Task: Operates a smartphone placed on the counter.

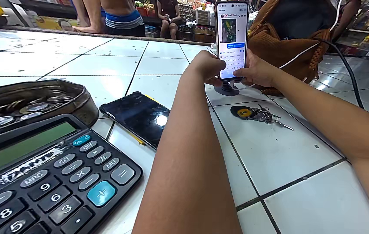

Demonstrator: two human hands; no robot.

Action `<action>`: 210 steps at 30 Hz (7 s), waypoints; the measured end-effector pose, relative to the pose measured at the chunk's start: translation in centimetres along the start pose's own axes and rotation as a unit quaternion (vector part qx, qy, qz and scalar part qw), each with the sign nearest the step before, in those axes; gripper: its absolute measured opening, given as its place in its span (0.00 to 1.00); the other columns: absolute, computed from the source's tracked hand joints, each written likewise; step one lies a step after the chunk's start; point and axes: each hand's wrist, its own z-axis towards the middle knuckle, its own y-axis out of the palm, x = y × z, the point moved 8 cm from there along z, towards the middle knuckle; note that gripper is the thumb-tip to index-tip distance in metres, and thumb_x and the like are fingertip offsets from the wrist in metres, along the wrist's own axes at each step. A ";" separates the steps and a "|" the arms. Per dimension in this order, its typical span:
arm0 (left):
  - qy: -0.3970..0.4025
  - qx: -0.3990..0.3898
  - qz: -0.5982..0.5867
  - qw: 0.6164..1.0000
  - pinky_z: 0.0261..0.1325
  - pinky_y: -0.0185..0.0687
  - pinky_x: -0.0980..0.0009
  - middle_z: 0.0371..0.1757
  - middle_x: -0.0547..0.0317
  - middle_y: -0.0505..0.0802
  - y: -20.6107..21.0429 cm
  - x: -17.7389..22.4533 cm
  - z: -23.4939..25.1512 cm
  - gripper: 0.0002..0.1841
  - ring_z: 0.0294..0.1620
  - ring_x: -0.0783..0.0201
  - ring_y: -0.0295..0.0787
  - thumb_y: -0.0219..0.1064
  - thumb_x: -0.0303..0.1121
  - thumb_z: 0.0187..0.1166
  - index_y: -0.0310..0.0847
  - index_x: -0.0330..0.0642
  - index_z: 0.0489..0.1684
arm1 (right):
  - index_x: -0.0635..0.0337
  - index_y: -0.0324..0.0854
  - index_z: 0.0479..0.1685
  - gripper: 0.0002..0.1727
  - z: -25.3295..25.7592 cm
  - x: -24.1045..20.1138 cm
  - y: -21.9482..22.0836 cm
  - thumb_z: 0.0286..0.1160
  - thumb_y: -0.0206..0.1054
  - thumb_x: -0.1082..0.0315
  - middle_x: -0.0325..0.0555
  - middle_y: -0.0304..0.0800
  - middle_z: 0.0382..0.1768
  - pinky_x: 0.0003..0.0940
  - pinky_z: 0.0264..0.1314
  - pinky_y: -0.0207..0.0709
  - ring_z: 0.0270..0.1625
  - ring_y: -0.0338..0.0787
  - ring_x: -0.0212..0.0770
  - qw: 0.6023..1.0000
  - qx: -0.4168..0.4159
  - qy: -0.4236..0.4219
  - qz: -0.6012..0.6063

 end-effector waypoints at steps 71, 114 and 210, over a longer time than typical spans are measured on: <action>-0.020 -0.004 -0.008 1.000 0.39 0.90 0.71 0.45 0.48 0.89 -0.2 0.0 -0.1 0.12 0.35 0.65 0.93 0.54 0.27 0.88 0.77 0.33 0.61 | 0.49 0.49 0.82 0.32 -0.1 -0.1 0.1 0.79 0.49 0.82 0.43 0.81 0.61 0.33 0.58 0.88 0.57 0.90 0.35 0.999 -0.038 0.024 0.020; -0.002 -0.009 -0.006 1.000 0.40 0.91 0.69 0.41 0.49 0.90 -0.1 -0.1 0.0 0.12 0.33 0.64 0.93 0.54 0.29 0.90 0.77 0.33 0.61 | 0.50 0.47 0.84 0.34 0.0 0.0 0.0 0.79 0.51 0.82 0.43 0.81 0.62 0.33 0.58 0.88 0.57 0.90 0.35 0.999 -0.033 0.011 0.016; -0.067 -0.062 0.225 0.970 0.62 0.80 0.47 0.60 0.40 0.87 1.1 -1.0 0.0 0.18 0.57 0.49 0.86 0.62 0.34 0.87 0.78 0.32 0.69 | 0.62 0.25 0.93 0.75 1.7 -0.4 -1.0 0.56 0.88 0.52 0.68 0.58 0.86 0.42 0.76 0.76 0.77 0.79 0.48 0.951 0.260 -0.078 -0.150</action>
